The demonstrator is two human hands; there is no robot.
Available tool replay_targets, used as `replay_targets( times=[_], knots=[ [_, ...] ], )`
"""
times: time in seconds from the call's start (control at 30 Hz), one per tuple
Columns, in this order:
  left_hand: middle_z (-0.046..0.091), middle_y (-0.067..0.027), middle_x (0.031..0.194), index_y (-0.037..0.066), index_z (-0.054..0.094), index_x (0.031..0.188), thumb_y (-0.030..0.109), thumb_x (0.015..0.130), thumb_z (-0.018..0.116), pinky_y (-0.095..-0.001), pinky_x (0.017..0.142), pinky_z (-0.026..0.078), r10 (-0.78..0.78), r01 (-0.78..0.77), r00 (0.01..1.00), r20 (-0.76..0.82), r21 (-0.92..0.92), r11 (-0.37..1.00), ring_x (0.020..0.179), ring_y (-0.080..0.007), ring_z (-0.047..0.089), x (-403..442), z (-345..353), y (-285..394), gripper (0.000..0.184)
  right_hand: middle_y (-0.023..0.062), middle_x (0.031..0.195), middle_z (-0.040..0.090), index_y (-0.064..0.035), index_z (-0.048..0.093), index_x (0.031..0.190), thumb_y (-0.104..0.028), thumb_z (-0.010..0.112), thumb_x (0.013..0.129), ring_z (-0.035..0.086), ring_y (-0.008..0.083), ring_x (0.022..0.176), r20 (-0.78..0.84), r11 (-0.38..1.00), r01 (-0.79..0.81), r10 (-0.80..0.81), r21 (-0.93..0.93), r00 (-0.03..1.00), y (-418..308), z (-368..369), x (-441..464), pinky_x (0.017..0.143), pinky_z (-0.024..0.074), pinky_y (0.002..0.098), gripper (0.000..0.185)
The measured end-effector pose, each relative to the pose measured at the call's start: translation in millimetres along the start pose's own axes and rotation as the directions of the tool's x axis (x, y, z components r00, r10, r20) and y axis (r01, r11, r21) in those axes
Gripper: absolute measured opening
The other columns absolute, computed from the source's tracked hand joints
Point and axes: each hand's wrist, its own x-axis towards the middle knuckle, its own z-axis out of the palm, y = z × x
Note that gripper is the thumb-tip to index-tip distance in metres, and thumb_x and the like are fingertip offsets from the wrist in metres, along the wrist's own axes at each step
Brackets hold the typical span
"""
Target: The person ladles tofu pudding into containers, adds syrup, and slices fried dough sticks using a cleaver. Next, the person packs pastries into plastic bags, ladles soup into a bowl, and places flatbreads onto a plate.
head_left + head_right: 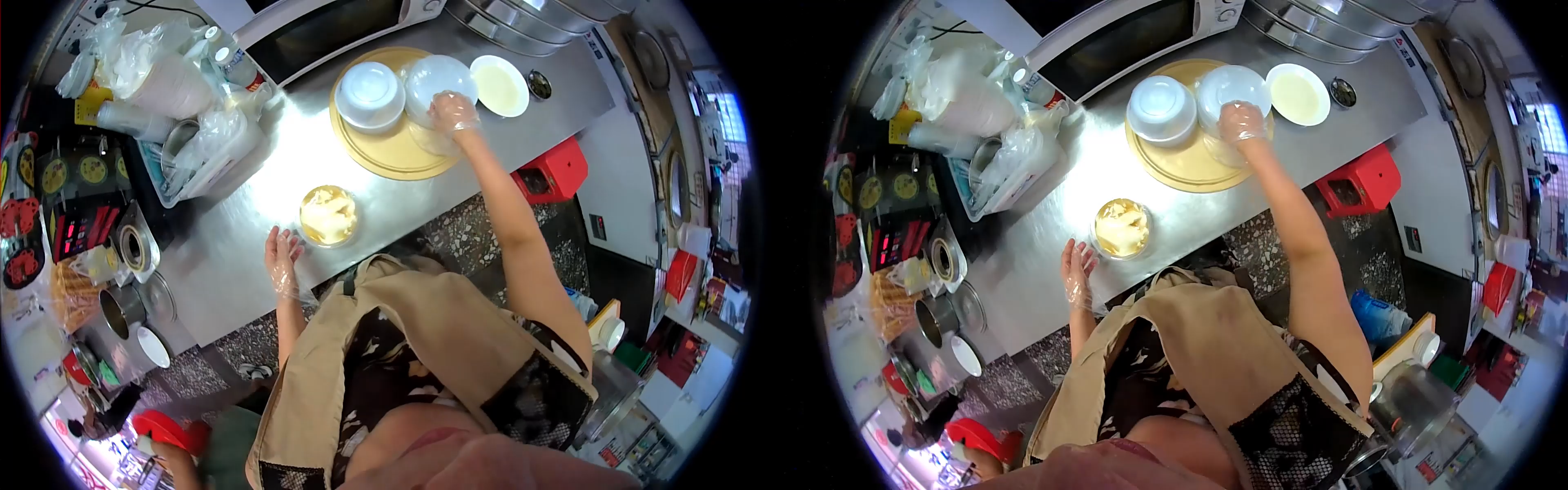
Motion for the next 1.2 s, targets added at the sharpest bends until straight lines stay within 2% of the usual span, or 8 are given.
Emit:
replay_targets(
  times=[0.27, 0.4, 0.5, 0.57, 0.63, 0.7, 0.8, 1.2],
  knots=[
    [0.049, -0.0137, 0.127, 0.003, 0.037, 0.135, 0.029, 0.090, 0.055, -0.0342, 0.087, 0.046, -0.006, 0.003, 0.999, 0.050, 0.053, 0.999, 0.107, -0.0236, 0.052, -10.8, 7.0, 6.8, 0.054, 0.0162, 0.078, 0.063, -0.0047, 0.062, 0.072, -0.017, 0.055, 0.075, 0.061, 0.0332, 0.078, 0.144, 0.928, 0.129, -0.189, 0.350, 0.971, 27.3, -6.1, 9.5, 0.073, 0.0483, 0.0401, 0.015],
    [0.050, -0.0127, 0.126, 0.003, 0.039, 0.133, 0.027, 0.090, 0.055, -0.0345, 0.088, 0.046, 0.048, -0.048, 0.999, -0.006, 0.007, 0.999, 0.108, -0.0231, 0.052, -2.5, -5.0, 11.2, 0.052, 0.0135, 0.069, 0.060, -0.0058, 0.059, 0.064, -0.014, 0.058, 0.068, 0.060, 0.0316, 0.071, -0.329, 0.949, 0.293, -0.316, -0.118, 0.890, 0.9, -54.6, -7.3, 0.066, 0.0472, 0.0420, 0.010],
    [0.052, -0.0122, 0.123, 0.002, 0.043, 0.131, 0.021, 0.091, 0.054, -0.0322, 0.086, 0.047, 0.170, -0.174, 0.977, -0.131, -0.020, 0.985, 0.106, -0.0201, 0.053, -2.1, -19.9, 9.0, 0.045, 0.0131, 0.087, 0.062, -0.0040, 0.053, 0.077, -0.002, 0.066, 0.065, 0.061, 0.0253, 0.073, -0.686, 0.866, 0.500, -0.358, 0.009, 0.634, -49.8, -95.2, -53.9, 0.068, 0.0491, 0.0354, 0.017],
    [0.052, -0.0127, 0.122, 0.002, 0.043, 0.130, 0.019, 0.091, 0.054, -0.0318, 0.085, 0.047, 0.280, -0.284, 0.956, -0.091, -0.030, 0.958, 0.104, -0.0198, 0.054, -6.6, -20.1, 8.6, 0.044, 0.0125, 0.088, 0.062, -0.0028, 0.053, 0.085, 0.000, 0.065, 0.074, 0.062, 0.0202, 0.079, -0.560, 0.639, 0.479, -0.089, 0.602, 0.823, -111.5, -87.4, -116.9, 0.072, 0.0497, 0.0305, 0.016],
    [0.050, -0.0129, 0.125, 0.002, 0.040, 0.132, 0.027, 0.093, 0.051, -0.0327, 0.085, 0.048, 0.250, -0.241, 0.958, 0.139, -0.078, 0.967, 0.104, -0.0185, 0.053, -26.5, -2.9, 24.0, 0.048, 0.0097, 0.085, 0.062, -0.0006, 0.053, 0.096, -0.001, 0.061, 0.082, 0.061, 0.0162, 0.079, -0.145, -0.125, 0.151, 0.054, 0.981, 0.988, -155.8, -60.1, -139.1, 0.069, 0.0505, 0.0280, 0.016],
    [0.050, -0.0111, 0.123, 0.003, 0.040, 0.133, 0.031, 0.093, 0.049, -0.0318, 0.082, 0.048, 0.207, -0.204, 0.918, 0.339, -0.044, 0.978, 0.099, -0.0156, 0.053, -33.8, 9.7, 25.6, 0.050, 0.0090, 0.083, 0.061, 0.0012, 0.052, 0.102, -0.001, 0.058, 0.086, 0.060, 0.0151, 0.075, 0.288, -0.176, -0.261, 0.144, 0.949, 0.947, -169.3, -14.5, -143.0, 0.067, 0.0507, 0.0275, 0.018],
    [0.054, -0.0081, 0.105, 0.003, 0.045, 0.129, 0.020, 0.087, 0.057, -0.0277, 0.073, 0.048, 0.200, -0.238, 0.943, 0.268, 0.117, 0.964, 0.082, -0.0133, 0.055, -14.0, 25.1, -5.2, 0.046, 0.0079, 0.081, 0.061, 0.0012, 0.053, 0.104, -0.001, 0.059, 0.084, 0.058, 0.0122, 0.073, 0.323, -0.237, -0.261, 0.279, 0.936, 0.905, -156.1, 92.7, -143.0, 0.068, 0.0491, 0.0247, 0.021],
    [0.055, -0.0122, 0.089, 0.002, 0.055, 0.119, 0.010, 0.080, 0.062, -0.0360, 0.074, 0.046, 0.381, -0.409, 0.906, 0.182, 0.601, 0.686, 0.079, -0.0228, 0.056, 15.8, 3.1, -16.9, 0.041, 0.0143, 0.097, 0.063, -0.0015, 0.056, 0.109, -0.009, 0.057, 0.085, 0.060, 0.0220, 0.092, 0.111, 0.400, -0.203, 0.242, 0.894, 0.964, -201.1, 108.0, -133.6, 0.083, 0.0464, 0.0313, 0.026]
  ],
)
